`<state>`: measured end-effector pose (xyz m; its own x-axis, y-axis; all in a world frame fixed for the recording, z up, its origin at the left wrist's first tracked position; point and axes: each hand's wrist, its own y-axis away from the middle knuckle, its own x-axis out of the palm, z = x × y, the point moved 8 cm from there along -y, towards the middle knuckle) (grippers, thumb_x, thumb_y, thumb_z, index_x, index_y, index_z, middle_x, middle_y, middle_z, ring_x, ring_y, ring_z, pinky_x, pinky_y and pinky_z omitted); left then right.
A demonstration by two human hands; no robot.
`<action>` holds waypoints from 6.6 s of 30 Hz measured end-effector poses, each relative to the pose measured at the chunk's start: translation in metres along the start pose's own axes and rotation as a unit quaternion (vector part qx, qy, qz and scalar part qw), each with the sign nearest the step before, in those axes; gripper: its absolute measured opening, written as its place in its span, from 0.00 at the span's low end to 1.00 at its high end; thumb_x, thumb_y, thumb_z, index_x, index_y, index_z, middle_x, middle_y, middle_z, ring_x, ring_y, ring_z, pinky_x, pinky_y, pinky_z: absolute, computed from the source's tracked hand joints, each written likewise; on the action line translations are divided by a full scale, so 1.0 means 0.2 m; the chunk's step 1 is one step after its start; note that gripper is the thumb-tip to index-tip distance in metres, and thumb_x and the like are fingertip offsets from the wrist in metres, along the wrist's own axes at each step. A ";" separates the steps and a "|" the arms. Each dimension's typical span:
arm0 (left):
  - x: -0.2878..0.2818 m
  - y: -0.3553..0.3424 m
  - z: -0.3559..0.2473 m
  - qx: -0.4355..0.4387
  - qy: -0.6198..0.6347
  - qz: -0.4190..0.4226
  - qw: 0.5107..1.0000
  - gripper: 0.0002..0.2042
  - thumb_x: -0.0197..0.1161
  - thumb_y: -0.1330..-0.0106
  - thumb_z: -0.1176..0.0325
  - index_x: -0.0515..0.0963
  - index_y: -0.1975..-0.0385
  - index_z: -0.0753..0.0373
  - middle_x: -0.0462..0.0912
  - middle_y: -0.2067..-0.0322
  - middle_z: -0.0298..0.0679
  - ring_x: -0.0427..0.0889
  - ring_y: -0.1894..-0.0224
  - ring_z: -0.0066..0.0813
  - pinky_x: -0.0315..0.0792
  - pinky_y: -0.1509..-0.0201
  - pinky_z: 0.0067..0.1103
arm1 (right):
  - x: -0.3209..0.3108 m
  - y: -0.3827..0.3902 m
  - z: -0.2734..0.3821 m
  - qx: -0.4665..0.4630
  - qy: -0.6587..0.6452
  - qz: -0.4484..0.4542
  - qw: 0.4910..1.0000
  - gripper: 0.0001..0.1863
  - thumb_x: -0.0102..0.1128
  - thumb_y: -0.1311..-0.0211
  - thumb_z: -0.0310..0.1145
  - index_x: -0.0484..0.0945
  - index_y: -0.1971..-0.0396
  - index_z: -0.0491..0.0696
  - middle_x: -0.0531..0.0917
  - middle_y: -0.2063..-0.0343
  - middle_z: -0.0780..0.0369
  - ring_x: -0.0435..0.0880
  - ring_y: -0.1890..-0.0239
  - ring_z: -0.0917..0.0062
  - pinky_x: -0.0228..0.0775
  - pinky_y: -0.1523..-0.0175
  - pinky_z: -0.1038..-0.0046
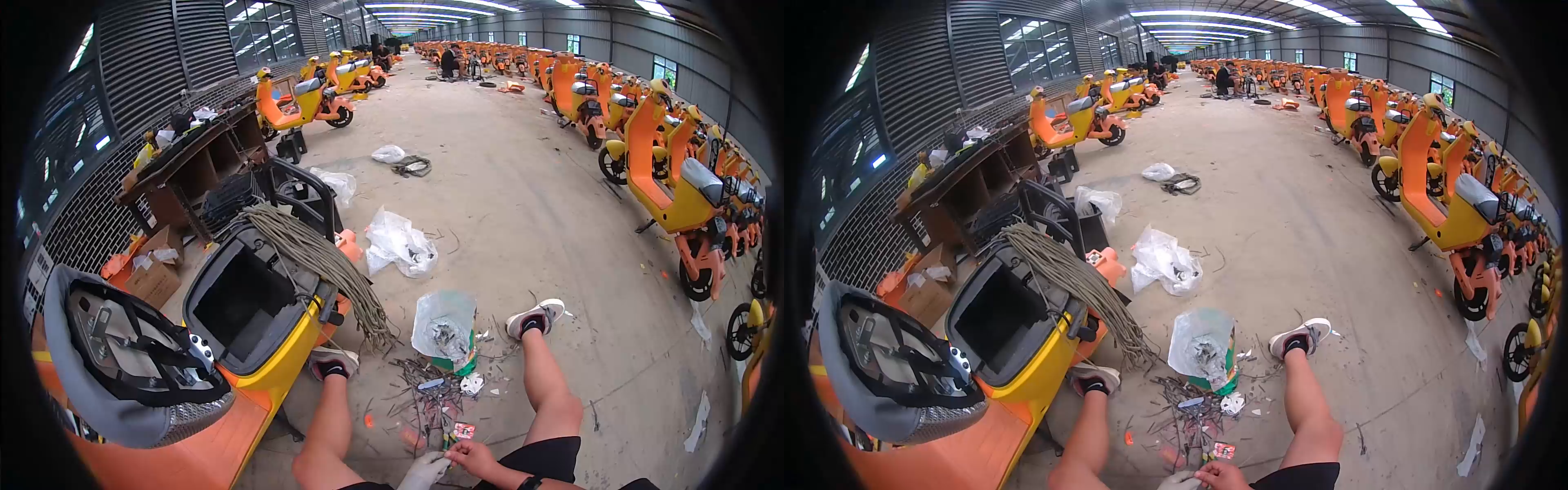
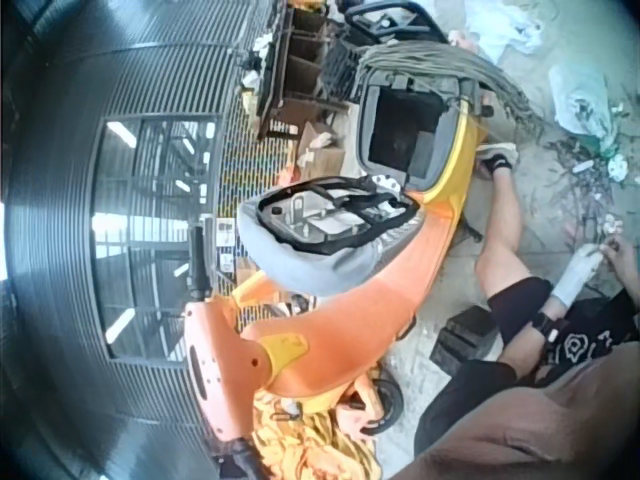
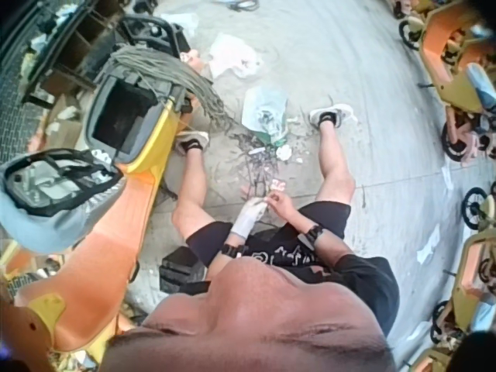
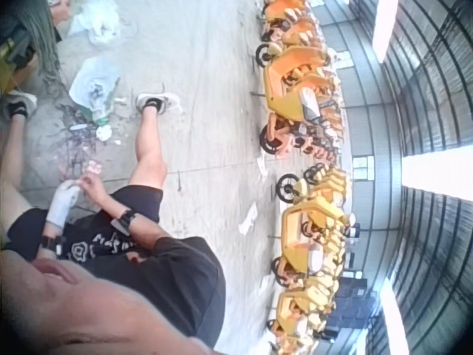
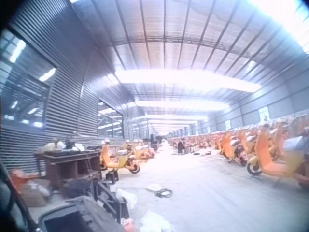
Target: The person strips insulation from several wires and connects them using a pair of wire cutters while working on the electrical components of an electric scooter.
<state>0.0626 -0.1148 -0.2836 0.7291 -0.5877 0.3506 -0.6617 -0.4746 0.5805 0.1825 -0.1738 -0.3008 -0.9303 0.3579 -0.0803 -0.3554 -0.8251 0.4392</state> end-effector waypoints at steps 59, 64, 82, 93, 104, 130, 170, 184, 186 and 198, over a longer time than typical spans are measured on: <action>-0.04 -0.11 0.11 0.220 -0.379 -0.118 0.891 0.11 0.61 0.37 0.61 0.81 0.63 0.62 0.83 0.68 0.50 0.82 0.64 0.48 0.75 0.57 0.36 | 0.00 -0.02 -0.26 -0.004 -0.041 0.046 0.998 0.12 0.58 0.31 0.39 0.77 0.63 0.45 0.78 0.77 0.66 0.75 0.76 0.82 0.69 0.68 0.78; -0.24 -0.24 0.35 0.236 -0.501 -0.173 0.814 0.09 0.57 0.35 0.64 0.81 0.64 0.60 0.83 0.69 0.47 0.82 0.67 0.43 0.75 0.64 0.34 | 0.13 0.14 -0.05 -0.014 -0.165 0.123 0.979 0.09 0.55 0.29 0.37 0.76 0.64 0.47 0.78 0.77 0.67 0.74 0.77 0.81 0.68 0.70 0.77; 0.11 -0.32 0.39 0.098 0.082 0.124 0.984 0.09 0.55 0.32 0.66 0.81 0.67 0.61 0.79 0.76 0.32 0.76 0.77 0.25 0.70 0.73 0.20 | -0.09 0.21 0.01 -0.140 0.143 -0.078 0.977 0.13 0.59 0.33 0.35 0.80 0.58 0.40 0.85 0.70 0.57 0.83 0.69 0.75 0.76 0.62 0.71; 0.03 -0.04 0.12 0.051 0.036 0.124 0.990 0.09 0.54 0.31 0.65 0.80 0.69 0.60 0.78 0.78 0.31 0.75 0.80 0.24 0.68 0.76 0.19 | 0.07 0.30 0.32 -0.228 0.512 0.013 0.828 0.16 0.57 0.36 0.45 0.81 0.53 0.55 0.86 0.67 0.57 0.84 0.65 0.59 0.76 0.60 0.59; -0.12 0.03 0.20 0.103 0.068 0.050 0.991 0.10 0.54 0.31 0.63 0.79 0.71 0.59 0.76 0.81 0.30 0.73 0.83 0.23 0.66 0.79 0.18 | 0.28 0.24 0.44 -0.186 0.697 0.148 0.676 0.12 0.54 0.37 0.41 0.79 0.64 0.48 0.84 0.69 0.53 0.85 0.66 0.55 0.76 0.65 0.52; 0.07 0.01 0.07 -0.072 0.298 0.133 0.943 0.08 0.52 0.28 0.64 0.72 0.64 0.63 0.60 0.85 0.24 0.57 0.86 0.16 0.53 0.79 0.17 | 0.10 0.08 0.70 -0.282 0.517 0.226 0.776 0.15 0.58 0.37 0.47 0.77 0.66 0.49 0.82 0.75 0.55 0.83 0.68 0.55 0.72 0.63 0.55; -0.22 0.09 0.12 -0.057 0.105 -0.058 0.991 0.11 0.52 0.29 0.62 0.76 0.61 0.63 0.68 0.82 0.26 0.62 0.85 0.16 0.53 0.83 0.17 | 0.15 0.07 0.63 -0.111 0.643 0.306 0.693 0.15 0.50 0.41 0.35 0.84 0.68 0.41 0.85 0.66 0.49 0.84 0.61 0.54 0.75 0.56 0.57; -0.09 0.10 -0.05 -0.083 0.033 -0.050 0.995 0.09 0.53 0.30 0.62 0.77 0.64 0.58 0.67 0.86 0.27 0.63 0.88 0.19 0.55 0.84 0.18 | 0.04 0.00 0.65 -0.128 0.601 0.202 0.762 0.13 0.52 0.40 0.34 0.79 0.59 0.46 0.85 0.63 0.56 0.85 0.59 0.58 0.77 0.61 0.56; -0.07 0.13 -0.09 -0.082 0.037 -0.060 0.994 0.09 0.53 0.31 0.61 0.77 0.67 0.57 0.68 0.87 0.28 0.63 0.89 0.19 0.56 0.85 0.18 | 0.01 -0.02 0.61 -0.110 0.603 0.197 0.765 0.14 0.51 0.39 0.35 0.78 0.57 0.47 0.85 0.62 0.56 0.85 0.58 0.58 0.77 0.60 0.56; -0.06 0.02 -0.02 -0.079 -0.005 -0.014 0.997 0.10 0.56 0.31 0.61 0.80 0.62 0.58 0.75 0.80 0.30 0.68 0.84 0.18 0.62 0.81 0.18 | 0.13 0.06 0.67 -0.264 0.525 0.258 0.767 0.32 0.54 0.43 0.27 0.63 0.36 0.53 0.81 0.51 0.55 0.84 0.56 0.57 0.77 0.56 0.58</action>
<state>0.0523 -0.1063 -0.2830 0.7450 -0.5822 0.3257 -0.6042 -0.3820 0.6993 0.1668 -0.1168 -0.1783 -0.4213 -0.3963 -0.8158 0.3549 -0.8998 0.2538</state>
